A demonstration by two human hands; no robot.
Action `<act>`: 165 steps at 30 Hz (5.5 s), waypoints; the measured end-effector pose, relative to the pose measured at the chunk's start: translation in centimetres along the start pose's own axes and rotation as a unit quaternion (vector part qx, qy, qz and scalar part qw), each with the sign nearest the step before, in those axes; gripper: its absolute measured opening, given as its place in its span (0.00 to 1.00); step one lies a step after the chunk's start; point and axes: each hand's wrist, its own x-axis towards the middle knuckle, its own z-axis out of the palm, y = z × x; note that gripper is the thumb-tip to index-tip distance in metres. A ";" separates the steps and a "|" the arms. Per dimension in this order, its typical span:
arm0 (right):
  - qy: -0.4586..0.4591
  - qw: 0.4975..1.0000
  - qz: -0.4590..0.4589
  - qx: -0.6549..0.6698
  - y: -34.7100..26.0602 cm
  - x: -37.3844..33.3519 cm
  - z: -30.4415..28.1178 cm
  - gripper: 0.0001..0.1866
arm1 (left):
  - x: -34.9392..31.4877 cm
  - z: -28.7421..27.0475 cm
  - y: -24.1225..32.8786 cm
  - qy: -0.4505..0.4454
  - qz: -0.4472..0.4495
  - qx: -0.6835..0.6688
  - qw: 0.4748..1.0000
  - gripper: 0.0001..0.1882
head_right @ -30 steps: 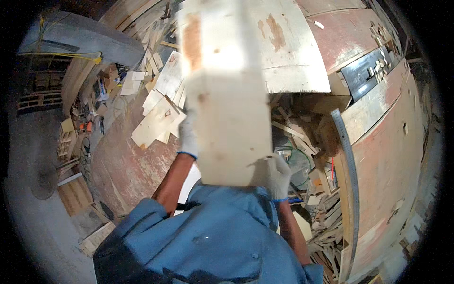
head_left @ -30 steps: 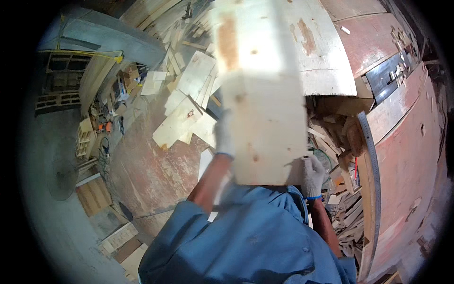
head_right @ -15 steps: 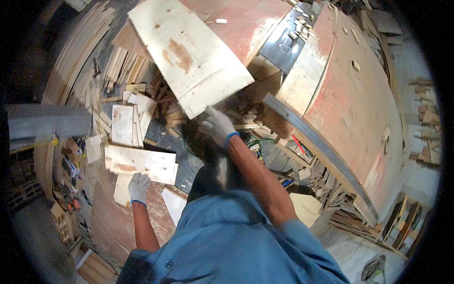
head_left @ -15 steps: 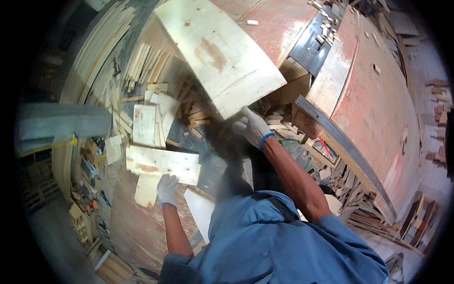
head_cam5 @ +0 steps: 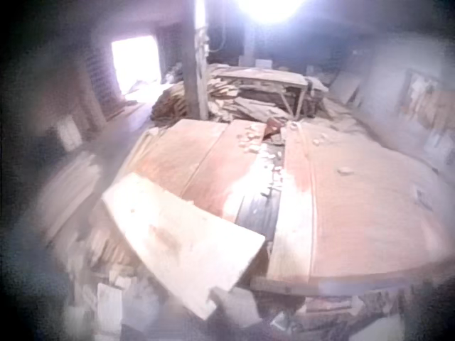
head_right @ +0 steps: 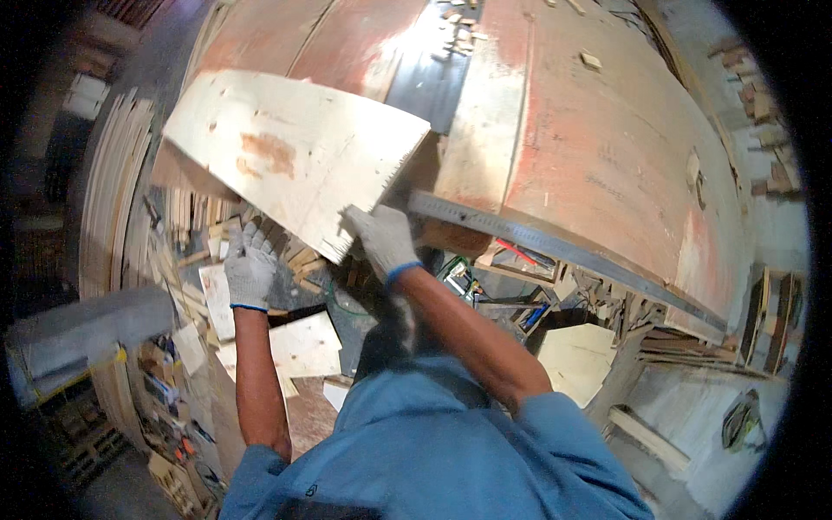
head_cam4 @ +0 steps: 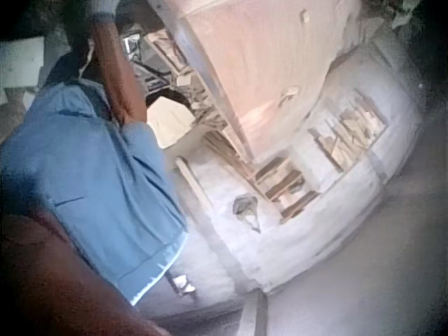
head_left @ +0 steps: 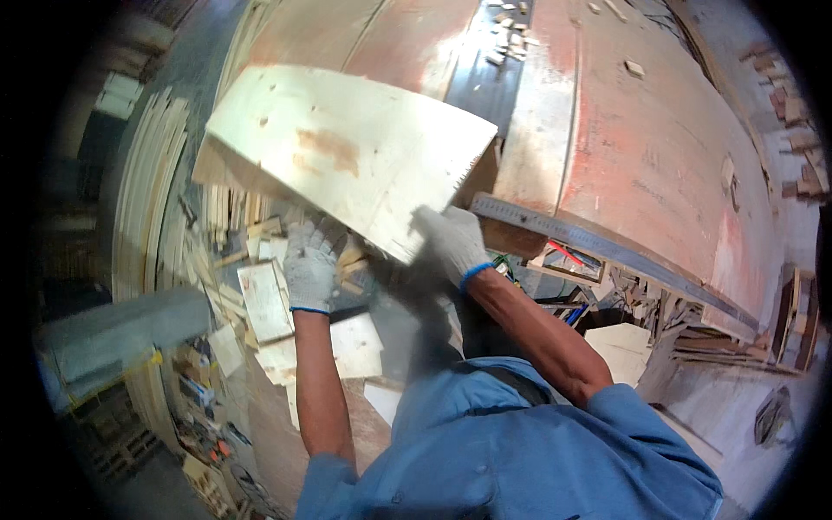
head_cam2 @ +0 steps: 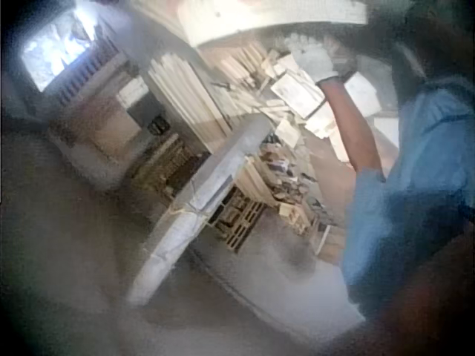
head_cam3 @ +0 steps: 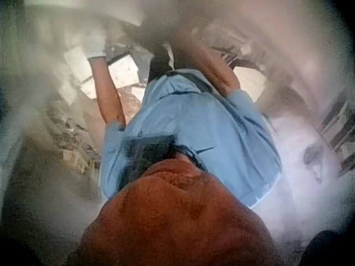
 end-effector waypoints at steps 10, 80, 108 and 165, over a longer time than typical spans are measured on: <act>0.156 0.974 0.166 0.007 -0.2 -0.7 -17.0 0.22 | 6.9 11.9 -5.0 -0.099 -0.049 -0.024 0.994 0.29; 0.249 0.936 0.097 -0.229 5.0 19.2 -10.7 0.18 | 25.3 16.3 -0.3 -0.044 -0.094 -0.013 0.995 0.19; 0.247 0.931 0.105 -0.248 3.7 20.7 -11.1 0.22 | 27.7 16.3 -1.1 -0.088 -0.078 -0.019 0.993 0.19; -0.059 0.837 0.158 0.521 6.6 -7.1 -5.8 0.14 | 11.7 22.9 -5.2 -0.258 0.288 0.799 0.461 0.20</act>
